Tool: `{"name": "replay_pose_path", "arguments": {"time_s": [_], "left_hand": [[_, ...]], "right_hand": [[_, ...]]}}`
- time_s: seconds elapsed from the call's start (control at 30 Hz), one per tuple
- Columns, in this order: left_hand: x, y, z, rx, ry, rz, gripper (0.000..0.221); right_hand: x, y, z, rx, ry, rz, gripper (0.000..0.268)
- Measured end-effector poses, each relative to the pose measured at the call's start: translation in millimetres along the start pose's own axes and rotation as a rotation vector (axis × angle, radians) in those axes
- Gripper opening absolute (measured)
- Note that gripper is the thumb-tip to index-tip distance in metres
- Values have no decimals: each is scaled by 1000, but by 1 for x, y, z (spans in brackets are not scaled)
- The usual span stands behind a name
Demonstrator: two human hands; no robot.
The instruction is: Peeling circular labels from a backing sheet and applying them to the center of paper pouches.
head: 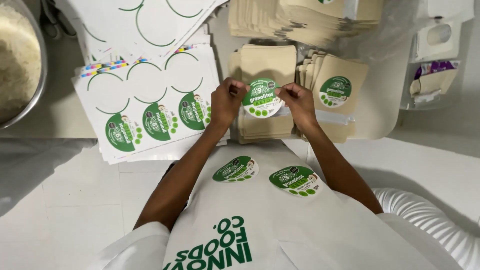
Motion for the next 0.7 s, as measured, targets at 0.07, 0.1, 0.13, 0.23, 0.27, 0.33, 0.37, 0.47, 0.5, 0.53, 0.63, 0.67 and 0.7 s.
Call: {"name": "replay_pose_path", "arguments": {"time_s": [0.07,0.1,0.13,0.23,0.27,0.33,0.37,0.47,0.5,0.53,0.63,0.67,0.7], "left_hand": [[-17,7,14,-41,-27,21,16],[-25,12,20,-80,-41,39,11],[-29,14,20,-79,-46,42,11],[-40,27,25,-160,-32,159,10],[-44,31,25,-214,-42,217,10],[-49,32,31,-265,-49,276,11],[-54,30,36,-304,-81,358,12],[-69,10,53,-366,-140,587,16],[-77,0,58,-390,-169,732,19],[-74,5,56,-386,-170,731,19],[-59,8,69,-310,-176,746,36],[-53,17,74,-481,-90,865,50],[-49,25,77,-655,-3,981,64]], "right_hand": [[11,11,12,11,46,-60,18],[16,15,17,27,78,-123,17],[17,20,21,23,82,-121,17],[21,36,37,30,148,-191,17],[21,47,41,5,174,-215,17],[17,61,50,-20,194,-239,18],[17,62,52,-1,232,-257,16],[11,78,62,76,299,-339,15],[9,82,64,135,331,-404,17],[11,78,61,132,328,-405,17],[11,38,51,287,409,-718,25],[6,24,46,302,396,-855,23],[1,11,42,315,381,-992,28]]}}
Point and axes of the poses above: each hand's wrist, its own z-axis towards the middle knuckle, its own x-axis out of the back of the hand, y = z × x, the point moved 9 cm from there along z, towards the middle knuckle, and after that the axes turned 13 degrees about -z, right-handed, at the moved point
